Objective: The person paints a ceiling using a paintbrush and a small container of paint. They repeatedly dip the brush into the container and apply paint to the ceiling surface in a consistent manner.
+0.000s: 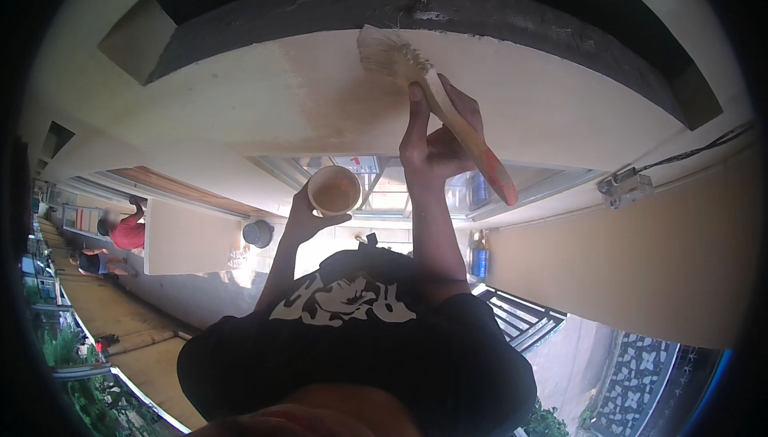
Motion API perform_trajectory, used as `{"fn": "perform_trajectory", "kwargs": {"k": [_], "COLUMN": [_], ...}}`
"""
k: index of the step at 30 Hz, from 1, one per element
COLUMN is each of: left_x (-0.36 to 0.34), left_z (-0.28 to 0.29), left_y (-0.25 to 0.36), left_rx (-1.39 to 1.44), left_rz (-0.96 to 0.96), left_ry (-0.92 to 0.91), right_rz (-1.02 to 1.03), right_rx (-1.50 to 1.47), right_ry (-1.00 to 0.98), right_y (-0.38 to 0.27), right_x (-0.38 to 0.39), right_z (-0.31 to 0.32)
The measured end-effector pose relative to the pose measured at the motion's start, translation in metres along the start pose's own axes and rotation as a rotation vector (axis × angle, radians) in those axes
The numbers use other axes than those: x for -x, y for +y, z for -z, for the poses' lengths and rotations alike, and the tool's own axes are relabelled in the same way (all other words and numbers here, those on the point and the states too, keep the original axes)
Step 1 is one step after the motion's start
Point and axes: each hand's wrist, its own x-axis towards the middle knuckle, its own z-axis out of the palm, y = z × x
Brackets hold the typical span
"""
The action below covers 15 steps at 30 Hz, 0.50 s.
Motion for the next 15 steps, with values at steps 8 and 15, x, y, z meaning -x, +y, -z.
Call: {"fn": "perform_trajectory", "kwargs": {"k": [8,15], "left_x": [-0.009,-0.005], "left_z": [0.006,0.019], "left_y": [-0.008,-0.024], "left_rx": [0.075,0.089], "left_rz": [-0.024,-0.002], "left_ry": [-0.033,-0.075], "right_rz": [0.151,0.037], "right_rx": [-0.048,0.11], "right_ry": [-0.238,0.104], "right_y": [-0.052,-0.01], "right_x": [0.018,-0.028], "right_z": [-0.032,0.022]}}
